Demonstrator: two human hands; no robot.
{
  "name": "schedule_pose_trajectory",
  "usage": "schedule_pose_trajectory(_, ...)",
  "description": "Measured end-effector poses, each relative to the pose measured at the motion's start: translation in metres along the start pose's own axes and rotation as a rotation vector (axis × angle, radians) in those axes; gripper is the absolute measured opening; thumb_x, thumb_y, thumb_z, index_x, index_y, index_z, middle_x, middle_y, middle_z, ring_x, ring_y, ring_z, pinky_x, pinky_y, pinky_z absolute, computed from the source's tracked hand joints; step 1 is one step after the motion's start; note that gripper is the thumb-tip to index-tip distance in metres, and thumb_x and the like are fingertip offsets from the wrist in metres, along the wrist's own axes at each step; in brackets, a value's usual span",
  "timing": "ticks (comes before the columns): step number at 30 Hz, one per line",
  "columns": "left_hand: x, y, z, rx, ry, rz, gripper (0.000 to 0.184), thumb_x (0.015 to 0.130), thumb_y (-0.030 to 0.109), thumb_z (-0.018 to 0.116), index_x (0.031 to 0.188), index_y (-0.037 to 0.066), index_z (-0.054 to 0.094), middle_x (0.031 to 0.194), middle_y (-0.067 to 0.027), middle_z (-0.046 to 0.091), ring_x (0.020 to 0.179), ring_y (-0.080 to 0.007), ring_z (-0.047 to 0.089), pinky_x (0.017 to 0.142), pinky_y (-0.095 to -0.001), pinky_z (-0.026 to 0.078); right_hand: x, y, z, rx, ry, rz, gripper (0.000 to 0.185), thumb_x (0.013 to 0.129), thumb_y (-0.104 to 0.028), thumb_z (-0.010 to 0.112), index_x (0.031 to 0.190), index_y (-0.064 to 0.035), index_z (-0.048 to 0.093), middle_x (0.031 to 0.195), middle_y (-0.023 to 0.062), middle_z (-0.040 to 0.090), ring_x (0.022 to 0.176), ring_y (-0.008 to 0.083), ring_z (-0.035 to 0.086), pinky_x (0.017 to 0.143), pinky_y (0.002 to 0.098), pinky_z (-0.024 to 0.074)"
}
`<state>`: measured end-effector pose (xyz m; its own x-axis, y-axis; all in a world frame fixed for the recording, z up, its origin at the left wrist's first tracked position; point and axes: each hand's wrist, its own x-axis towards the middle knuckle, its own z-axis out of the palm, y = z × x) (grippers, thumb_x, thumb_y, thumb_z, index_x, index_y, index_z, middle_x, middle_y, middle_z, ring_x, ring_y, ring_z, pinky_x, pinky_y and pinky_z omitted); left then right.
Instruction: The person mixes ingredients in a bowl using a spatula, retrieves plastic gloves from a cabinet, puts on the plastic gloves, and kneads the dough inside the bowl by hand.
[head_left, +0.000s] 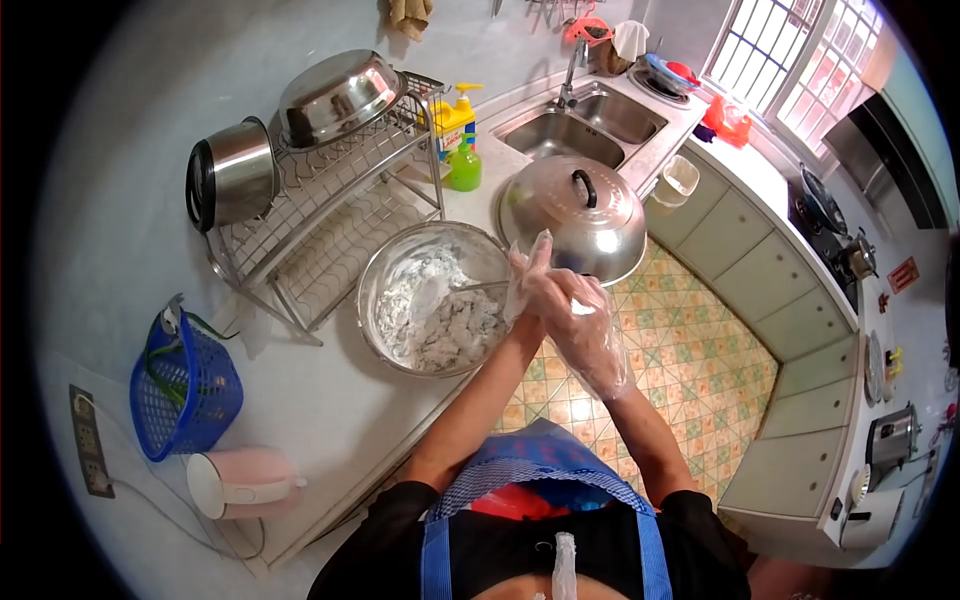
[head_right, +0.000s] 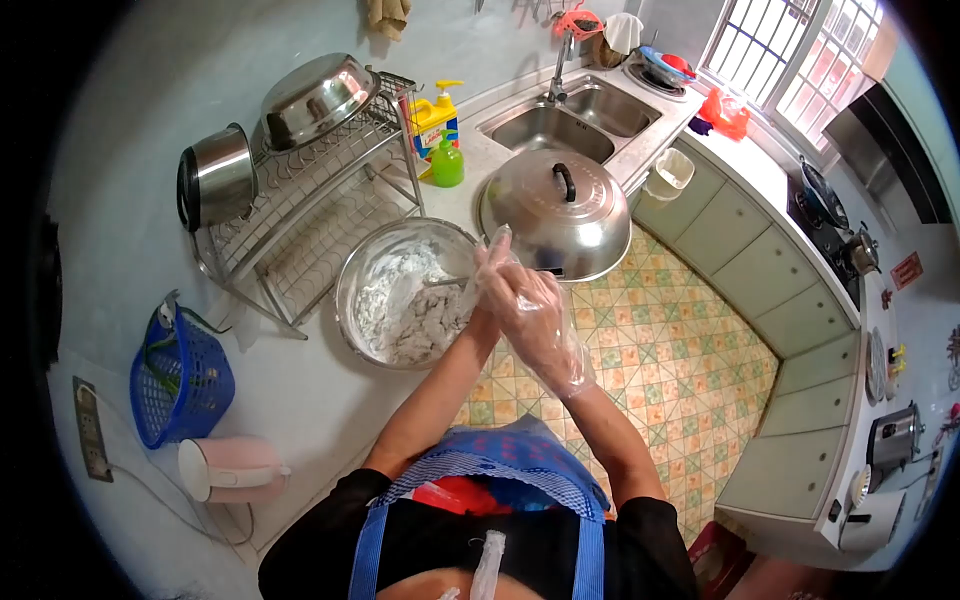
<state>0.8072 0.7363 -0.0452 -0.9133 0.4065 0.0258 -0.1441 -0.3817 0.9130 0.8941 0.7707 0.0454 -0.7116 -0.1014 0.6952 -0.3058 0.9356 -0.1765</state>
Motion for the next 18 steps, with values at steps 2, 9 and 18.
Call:
schedule_pose_trajectory(2, 0.005, -0.017, -0.013, 0.233, -0.145, 0.162, 0.06, 0.095, 0.04, 0.043, 0.138, 0.001, 0.03, 0.136, -0.0155, 0.036, 0.122, -0.0254, 0.037, 0.105, -0.0331, 0.026, 0.002, 0.002, 0.008, 0.016, -0.061, -0.053, 0.027, 0.07, -0.002, 0.059, 0.096, -0.003, 0.057, 0.081, 0.0076, 0.057, 0.075, 0.0249, 0.058, 0.066, 0.0363, 0.0443)
schedule_pose_trajectory(9, 0.005, 0.057, -0.019, -0.503, -0.285, -0.098, 0.082, 0.088, 0.048, 0.052, 0.145, 0.007, 0.009, 0.141, -0.0207, 0.029, 0.127, -0.0347, 0.038, 0.104, -0.0449, 0.035, -0.018, -0.016, 0.012, 0.152, -0.249, -0.255, 0.025, 0.07, 0.0, 0.06, 0.094, -0.0033, 0.055, 0.067, 0.0063, 0.05, 0.061, 0.0218, 0.053, 0.057, 0.0347, 0.0405)
schedule_pose_trajectory(18, 0.01, 0.071, -0.021, -1.447, -0.133, -0.184, 0.1, 0.082, 0.051, 0.06, 0.144, 0.013, -0.008, 0.138, -0.0221, 0.032, 0.124, -0.0388, 0.04, 0.105, -0.0645, 0.021, -0.05, -0.018, 0.023, 0.277, 0.096, 0.233, 0.059, 0.07, -0.004, 0.07, 0.121, -0.0032, 0.039, 0.111, 0.0194, 0.05, 0.094, 0.0329, 0.052, 0.079, 0.0403, 0.046)
